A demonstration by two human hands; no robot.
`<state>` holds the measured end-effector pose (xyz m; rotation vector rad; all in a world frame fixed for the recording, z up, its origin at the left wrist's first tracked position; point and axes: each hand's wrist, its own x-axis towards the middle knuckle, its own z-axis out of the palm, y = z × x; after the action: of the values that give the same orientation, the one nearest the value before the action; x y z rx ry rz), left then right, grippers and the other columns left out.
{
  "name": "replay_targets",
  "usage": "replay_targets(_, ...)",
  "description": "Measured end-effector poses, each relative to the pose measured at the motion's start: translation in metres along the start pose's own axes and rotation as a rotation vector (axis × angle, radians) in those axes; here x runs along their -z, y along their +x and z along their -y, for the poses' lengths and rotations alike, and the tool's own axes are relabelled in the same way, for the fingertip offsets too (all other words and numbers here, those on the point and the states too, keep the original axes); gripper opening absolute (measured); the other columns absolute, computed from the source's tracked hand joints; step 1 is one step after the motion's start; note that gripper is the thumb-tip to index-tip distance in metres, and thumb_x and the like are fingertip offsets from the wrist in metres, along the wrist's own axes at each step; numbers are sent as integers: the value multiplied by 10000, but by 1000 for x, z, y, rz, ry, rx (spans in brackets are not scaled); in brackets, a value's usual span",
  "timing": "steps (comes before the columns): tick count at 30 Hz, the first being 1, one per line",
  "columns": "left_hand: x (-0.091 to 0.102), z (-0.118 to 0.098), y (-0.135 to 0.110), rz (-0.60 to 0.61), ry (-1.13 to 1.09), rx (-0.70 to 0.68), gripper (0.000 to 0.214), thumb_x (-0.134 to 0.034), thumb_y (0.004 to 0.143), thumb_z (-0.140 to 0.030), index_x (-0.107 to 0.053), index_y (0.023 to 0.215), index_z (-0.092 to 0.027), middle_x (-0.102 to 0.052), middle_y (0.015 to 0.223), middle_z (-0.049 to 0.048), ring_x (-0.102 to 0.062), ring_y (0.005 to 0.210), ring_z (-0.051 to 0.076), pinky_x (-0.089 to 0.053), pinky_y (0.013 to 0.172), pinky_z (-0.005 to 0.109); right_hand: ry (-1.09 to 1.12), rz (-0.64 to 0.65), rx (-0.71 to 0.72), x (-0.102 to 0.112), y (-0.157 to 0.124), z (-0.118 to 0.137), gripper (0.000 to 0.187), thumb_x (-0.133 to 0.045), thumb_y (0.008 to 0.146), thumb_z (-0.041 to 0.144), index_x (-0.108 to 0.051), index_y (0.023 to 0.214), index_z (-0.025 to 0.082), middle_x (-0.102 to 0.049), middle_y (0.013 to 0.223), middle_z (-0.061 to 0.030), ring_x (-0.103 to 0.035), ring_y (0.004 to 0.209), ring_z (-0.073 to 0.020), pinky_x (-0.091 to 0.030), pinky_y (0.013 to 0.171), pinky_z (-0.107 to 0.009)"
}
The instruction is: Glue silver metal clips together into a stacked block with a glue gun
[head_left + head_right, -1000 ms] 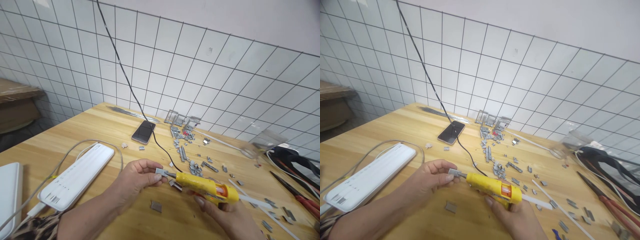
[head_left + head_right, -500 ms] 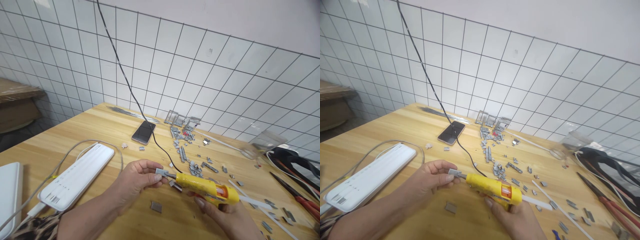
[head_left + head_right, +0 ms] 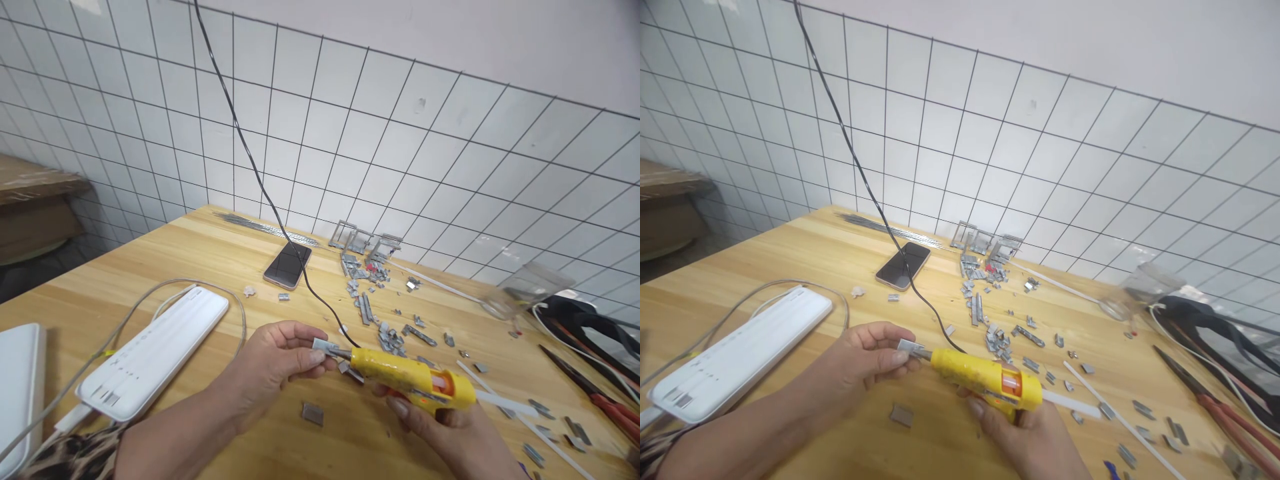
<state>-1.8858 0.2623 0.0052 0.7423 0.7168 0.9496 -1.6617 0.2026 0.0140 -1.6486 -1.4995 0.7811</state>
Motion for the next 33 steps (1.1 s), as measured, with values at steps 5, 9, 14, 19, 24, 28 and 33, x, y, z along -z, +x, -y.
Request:
replay_targets(5, 1, 0, 0, 0, -34, 15, 303, -871, 533, -185, -718, 791, -144, -753, 742, 57, -701, 708, 162, -523, 668, 225, 20, -17, -19, -1, 0, 0, 362, -680, 680, 531, -766, 819, 208, -758, 842, -82, -692, 757, -265, -573, 680, -328)
replay_targets(9, 2, 1, 0, 12, -38, 6, 278, -868, 551, -186, -725, 786, -145, -755, 748, 51, -690, 680, 134, -513, 632, 194, 23, -2, -24, -1, -1, 2, 324, -686, 681, 514, -764, 797, 221, -757, 838, -73, -687, 746, -250, -570, 713, -328)
replay_targets(14, 3, 2, 1, 21, -5, -11, 246, -858, 585, -204, -730, 790, -159, -758, 762, 41, -690, 695, 130, -508, 621, 189, 18, -27, -32, 2, -2, 4, 310, -687, 676, 518, -757, 765, 230, -750, 795, -61, -686, 760, -256, -570, 692, -311)
replay_targets(19, 5, 4, 2, 21, 18, -18, 236, -853, 605, -208, -736, 807, -171, -762, 763, 35, -691, 710, 122, -509, 641, 182, 73, -25, -22, 5, -1, 2, 321, -685, 691, 524, -749, 774, 221, -733, 742, -51, -658, 655, -215, -537, 536, -244)
replay_targets(24, 6, 5, 2, 14, 26, -14, 236, -854, 605, -209, -741, 810, -174, -763, 771, 28, -670, 696, 101, -506, 651, 174, 58, -7, -38, 4, -1, 0, 364, -707, 670, 543, -767, 825, 219, -745, 819, -74, -672, 773, -253, -557, 648, -288)
replay_targets(28, 6, 6, 2, 11, 29, -13, 259, -862, 584, -206, -745, 812, -170, -763, 789, 27, -665, 702, 100, -507, 676, 179, 71, 24, -65, 1, -2, 0, 385, -688, 680, 563, -770, 833, 220, -751, 896, -85, -674, 832, -275, -551, 758, -339)
replay_targets(33, 5, 5, 2, 17, -12, -2, 285, -881, 542, -210, -745, 787, -156, -763, 779, 40, -682, 722, 126, -512, 694, 197, 30, 33, -63, 1, -1, -2, 396, -673, 683, 571, -765, 842, 220, -746, 863, -77, -664, 802, -265, -541, 779, -357)
